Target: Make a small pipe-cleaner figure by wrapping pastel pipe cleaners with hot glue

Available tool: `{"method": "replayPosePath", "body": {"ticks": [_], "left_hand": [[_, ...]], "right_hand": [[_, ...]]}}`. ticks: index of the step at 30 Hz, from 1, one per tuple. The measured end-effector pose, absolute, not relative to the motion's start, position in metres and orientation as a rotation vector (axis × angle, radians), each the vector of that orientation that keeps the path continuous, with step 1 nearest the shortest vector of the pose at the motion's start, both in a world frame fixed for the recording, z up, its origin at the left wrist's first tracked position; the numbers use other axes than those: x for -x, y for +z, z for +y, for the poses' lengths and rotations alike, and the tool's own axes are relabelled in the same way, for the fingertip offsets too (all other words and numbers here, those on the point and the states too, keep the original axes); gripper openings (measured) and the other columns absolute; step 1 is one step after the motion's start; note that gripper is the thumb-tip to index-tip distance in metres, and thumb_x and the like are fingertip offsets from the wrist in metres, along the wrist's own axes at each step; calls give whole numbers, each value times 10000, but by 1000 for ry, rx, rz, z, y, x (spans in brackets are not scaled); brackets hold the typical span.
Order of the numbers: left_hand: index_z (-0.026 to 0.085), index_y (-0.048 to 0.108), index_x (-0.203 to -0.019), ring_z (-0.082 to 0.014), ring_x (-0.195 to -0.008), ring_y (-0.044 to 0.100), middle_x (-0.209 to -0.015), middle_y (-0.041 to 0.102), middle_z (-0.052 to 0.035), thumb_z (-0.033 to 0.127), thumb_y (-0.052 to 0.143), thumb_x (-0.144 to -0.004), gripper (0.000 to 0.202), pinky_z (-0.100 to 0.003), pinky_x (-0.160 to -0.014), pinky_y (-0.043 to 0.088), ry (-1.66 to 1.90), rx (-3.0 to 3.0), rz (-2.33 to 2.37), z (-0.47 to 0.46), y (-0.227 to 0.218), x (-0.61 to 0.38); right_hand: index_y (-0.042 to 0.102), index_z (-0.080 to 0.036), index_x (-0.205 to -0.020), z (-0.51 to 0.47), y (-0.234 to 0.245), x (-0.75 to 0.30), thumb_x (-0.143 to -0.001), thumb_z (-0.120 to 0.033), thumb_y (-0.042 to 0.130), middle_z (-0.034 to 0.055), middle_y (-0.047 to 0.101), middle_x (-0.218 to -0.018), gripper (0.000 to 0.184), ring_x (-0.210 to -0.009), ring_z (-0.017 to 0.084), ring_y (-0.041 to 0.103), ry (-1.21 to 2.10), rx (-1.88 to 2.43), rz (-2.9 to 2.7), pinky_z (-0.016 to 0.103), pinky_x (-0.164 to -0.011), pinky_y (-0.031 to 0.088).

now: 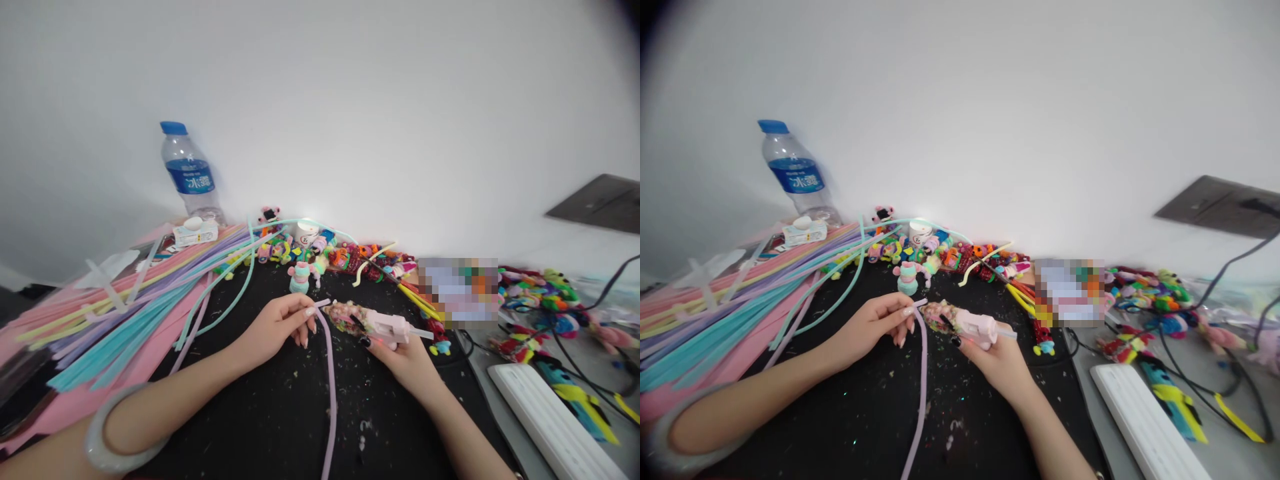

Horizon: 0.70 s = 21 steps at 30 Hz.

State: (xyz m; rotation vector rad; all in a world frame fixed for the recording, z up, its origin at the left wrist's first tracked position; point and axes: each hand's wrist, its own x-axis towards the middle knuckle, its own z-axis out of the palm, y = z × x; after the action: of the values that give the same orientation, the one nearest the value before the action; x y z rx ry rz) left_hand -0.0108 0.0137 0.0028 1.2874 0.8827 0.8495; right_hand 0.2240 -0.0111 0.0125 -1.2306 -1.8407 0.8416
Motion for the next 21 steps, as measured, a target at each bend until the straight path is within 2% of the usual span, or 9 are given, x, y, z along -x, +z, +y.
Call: {"method": "replayPosePath", "body": {"ticks": [21], "left_hand": [[144,535,-787,-79,-485,523,-677,585,13,381,517,-855,247,-210,-495,397,824,-1283,878,11,7,10]], "right_hand": [[705,-183,-956,-11,11,-224,-787,-246,604,72,731,-929,206,-802,240,678,781,1236,-1924,341,-719,552]]}}
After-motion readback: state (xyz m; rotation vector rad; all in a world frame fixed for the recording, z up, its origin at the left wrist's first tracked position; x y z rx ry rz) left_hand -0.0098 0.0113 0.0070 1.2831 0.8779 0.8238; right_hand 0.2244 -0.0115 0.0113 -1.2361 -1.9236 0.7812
